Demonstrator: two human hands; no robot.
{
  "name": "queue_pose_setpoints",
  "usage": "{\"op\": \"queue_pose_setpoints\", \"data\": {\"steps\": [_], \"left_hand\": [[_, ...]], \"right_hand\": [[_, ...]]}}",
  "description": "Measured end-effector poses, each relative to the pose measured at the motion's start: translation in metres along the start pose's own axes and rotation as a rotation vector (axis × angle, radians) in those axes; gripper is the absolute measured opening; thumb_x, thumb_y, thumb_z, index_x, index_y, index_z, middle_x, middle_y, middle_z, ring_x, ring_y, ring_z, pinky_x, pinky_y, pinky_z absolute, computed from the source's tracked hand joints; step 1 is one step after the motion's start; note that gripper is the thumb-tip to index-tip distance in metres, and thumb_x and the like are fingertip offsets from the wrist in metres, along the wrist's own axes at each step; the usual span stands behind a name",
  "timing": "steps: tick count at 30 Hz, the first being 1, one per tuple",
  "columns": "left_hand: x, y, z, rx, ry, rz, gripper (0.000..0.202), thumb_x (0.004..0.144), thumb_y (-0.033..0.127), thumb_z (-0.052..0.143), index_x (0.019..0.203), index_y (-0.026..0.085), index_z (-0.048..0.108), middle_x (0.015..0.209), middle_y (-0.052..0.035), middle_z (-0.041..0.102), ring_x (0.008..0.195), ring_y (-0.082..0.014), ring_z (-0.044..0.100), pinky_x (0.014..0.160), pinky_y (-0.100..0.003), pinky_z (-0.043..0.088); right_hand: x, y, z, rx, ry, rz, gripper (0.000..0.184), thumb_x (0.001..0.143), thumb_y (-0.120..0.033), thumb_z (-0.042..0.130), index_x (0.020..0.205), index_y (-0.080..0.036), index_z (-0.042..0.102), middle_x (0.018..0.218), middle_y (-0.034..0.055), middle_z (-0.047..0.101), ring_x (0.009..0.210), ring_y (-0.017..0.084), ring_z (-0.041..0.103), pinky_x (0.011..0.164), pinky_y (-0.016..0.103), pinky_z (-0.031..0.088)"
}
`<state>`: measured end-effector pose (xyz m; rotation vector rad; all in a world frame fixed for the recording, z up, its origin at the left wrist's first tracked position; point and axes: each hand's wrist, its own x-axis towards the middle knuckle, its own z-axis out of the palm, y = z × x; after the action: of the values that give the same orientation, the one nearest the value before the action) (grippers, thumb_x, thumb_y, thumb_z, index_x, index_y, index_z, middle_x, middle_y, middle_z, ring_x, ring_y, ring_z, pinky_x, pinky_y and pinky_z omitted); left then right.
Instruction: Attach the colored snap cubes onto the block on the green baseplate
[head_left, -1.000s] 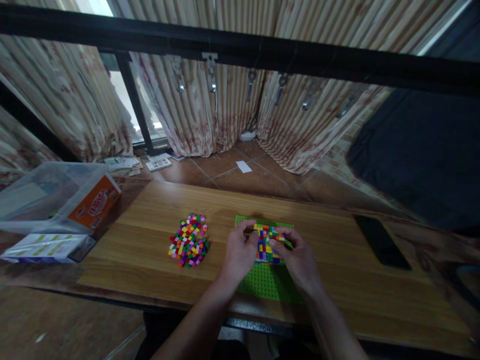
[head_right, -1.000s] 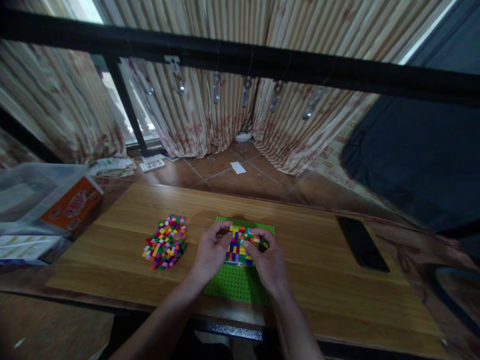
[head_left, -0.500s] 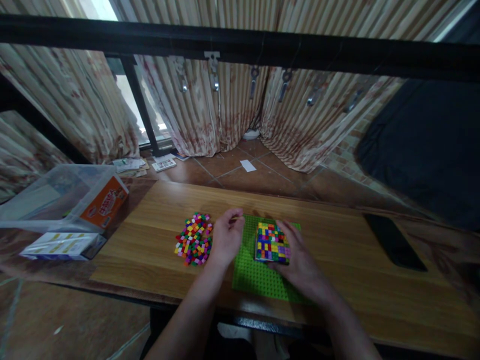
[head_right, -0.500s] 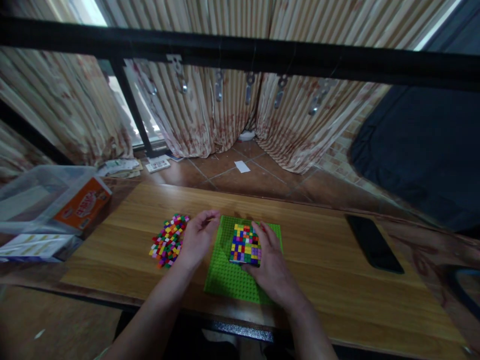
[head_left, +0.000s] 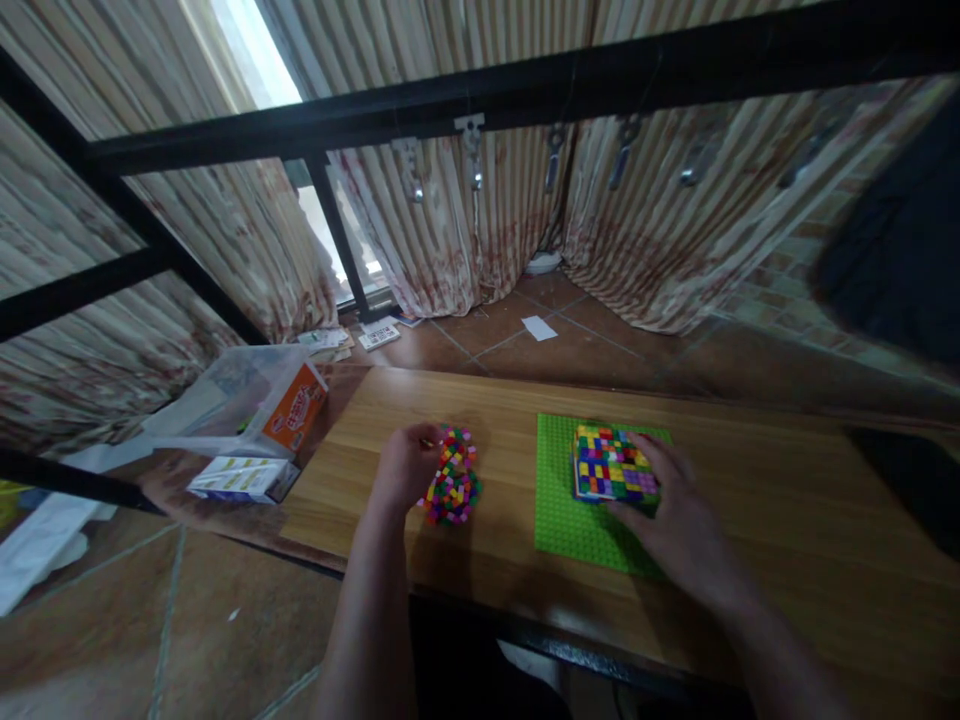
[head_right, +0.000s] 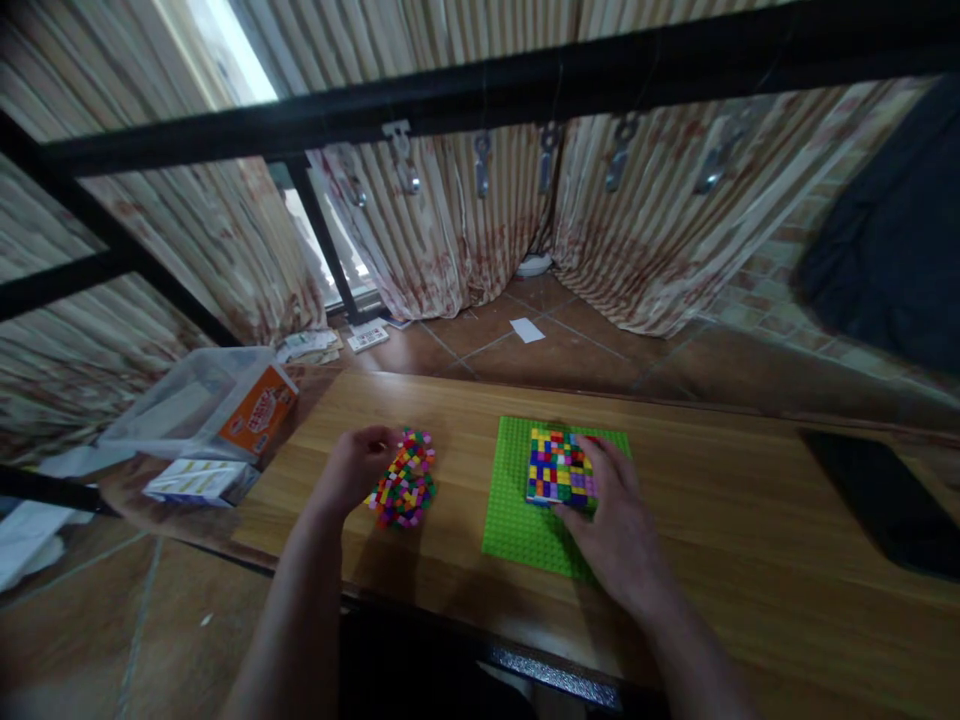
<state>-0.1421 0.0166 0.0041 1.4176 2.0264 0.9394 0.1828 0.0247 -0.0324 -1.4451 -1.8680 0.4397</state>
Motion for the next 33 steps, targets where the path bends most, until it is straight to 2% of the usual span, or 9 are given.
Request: {"op": "queue_pose_setpoints", "data": {"steps": [4, 6, 9, 14, 21, 24, 27, 30, 33], "left_hand": [[-0.005, 0.001, 0.007, 0.089, -0.066, 0.064, 0.015, 0.068, 0.012, 0.062, 0.074, 0.017, 0.075, 0.076, -0.0029, 0.074, 0.077, -0.0183, 0.066, 0.074, -0.026, 0.048], [-0.007, 0.007, 0.012, 0.187, -0.091, 0.089, 0.014, 0.070, 0.013, 0.064, 0.074, 0.020, 0.075, 0.083, -0.0039, 0.076, 0.083, -0.0202, 0.068, 0.080, -0.029, 0.048], [-0.011, 0.019, 0.018, 0.377, -0.118, 0.093, 0.015, 0.076, 0.019, 0.063, 0.080, 0.023, 0.077, 0.088, -0.0070, 0.076, 0.088, -0.0235, 0.068, 0.082, -0.032, 0.048], [-0.016, 0.032, 0.029, 0.576, -0.070, 0.101, 0.019, 0.082, 0.026, 0.059, 0.088, 0.020, 0.076, 0.094, -0.0142, 0.074, 0.094, -0.0294, 0.068, 0.082, -0.035, 0.048], [-0.016, 0.037, 0.039, 0.633, -0.024, 0.103, 0.021, 0.087, 0.023, 0.052, 0.087, 0.018, 0.072, 0.092, -0.0132, 0.073, 0.097, -0.0257, 0.067, 0.084, -0.032, 0.047], [-0.017, 0.038, 0.035, 0.542, -0.033, 0.139, 0.020, 0.087, 0.022, 0.051, 0.082, 0.018, 0.070, 0.089, -0.0107, 0.072, 0.089, -0.0238, 0.067, 0.079, -0.032, 0.046], [-0.019, 0.041, 0.036, 0.256, -0.072, 0.203, 0.014, 0.084, 0.022, 0.054, 0.079, 0.018, 0.068, 0.081, -0.0058, 0.070, 0.075, -0.0190, 0.064, 0.072, -0.029, 0.046], [-0.024, 0.051, 0.048, -0.166, -0.157, 0.228, 0.012, 0.082, 0.024, 0.058, 0.082, 0.018, 0.068, 0.080, -0.0032, 0.070, 0.074, -0.0164, 0.063, 0.072, -0.027, 0.047], [-0.033, 0.065, 0.065, -0.500, -0.326, 0.225, 0.013, 0.081, 0.025, 0.062, 0.087, 0.017, 0.070, 0.084, -0.0034, 0.071, 0.080, -0.0162, 0.064, 0.076, -0.027, 0.049]], "right_hand": [[-0.002, -0.013, -0.008, 0.017, 0.095, -0.063, 0.057, 0.081, -0.043, 0.064, 0.134, -0.027, 0.052, 0.144, 0.0107, 0.046, 0.132, 0.034, 0.045, 0.110, 0.056, 0.036], [-0.002, -0.020, -0.010, 0.044, 0.164, -0.072, 0.049, 0.083, -0.043, 0.063, 0.130, -0.027, 0.056, 0.142, 0.0093, 0.048, 0.130, 0.032, 0.048, 0.110, 0.053, 0.037], [-0.002, -0.025, -0.010, 0.076, 0.230, -0.061, 0.040, 0.084, -0.042, 0.064, 0.121, -0.029, 0.062, 0.136, 0.0072, 0.054, 0.125, 0.029, 0.053, 0.107, 0.051, 0.041], [-0.003, -0.030, -0.007, 0.133, 0.230, -0.072, 0.032, 0.085, -0.040, 0.064, 0.115, -0.029, 0.065, 0.131, 0.0064, 0.059, 0.121, 0.028, 0.057, 0.102, 0.051, 0.046], [-0.003, -0.035, -0.007, 0.155, 0.249, -0.066, 0.028, 0.085, -0.038, 0.064, 0.111, -0.030, 0.067, 0.129, 0.0054, 0.060, 0.119, 0.027, 0.058, 0.105, 0.051, 0.043], [-0.002, -0.037, -0.007, 0.209, 0.299, -0.027, 0.022, 0.085, -0.036, 0.063, 0.105, -0.028, 0.069, 0.123, 0.0054, 0.064, 0.114, 0.025, 0.061, 0.102, 0.048, 0.046], [-0.003, -0.042, -0.005, 0.305, 0.321, 0.047, 0.016, 0.086, -0.035, 0.062, 0.097, -0.027, 0.071, 0.108, 0.0047, 0.069, 0.102, 0.023, 0.065, 0.093, 0.043, 0.051], [-0.005, -0.048, -0.001, 0.387, 0.234, 0.064, 0.015, 0.088, -0.035, 0.061, 0.096, -0.028, 0.072, 0.097, 0.0029, 0.072, 0.091, 0.020, 0.067, 0.084, 0.038, 0.054], [-0.005, -0.054, 0.002, 0.425, 0.124, 0.025, 0.018, 0.091, -0.033, 0.057, 0.099, -0.028, 0.072, 0.100, 0.0032, 0.073, 0.094, 0.020, 0.068, 0.085, 0.036, 0.053]]}}
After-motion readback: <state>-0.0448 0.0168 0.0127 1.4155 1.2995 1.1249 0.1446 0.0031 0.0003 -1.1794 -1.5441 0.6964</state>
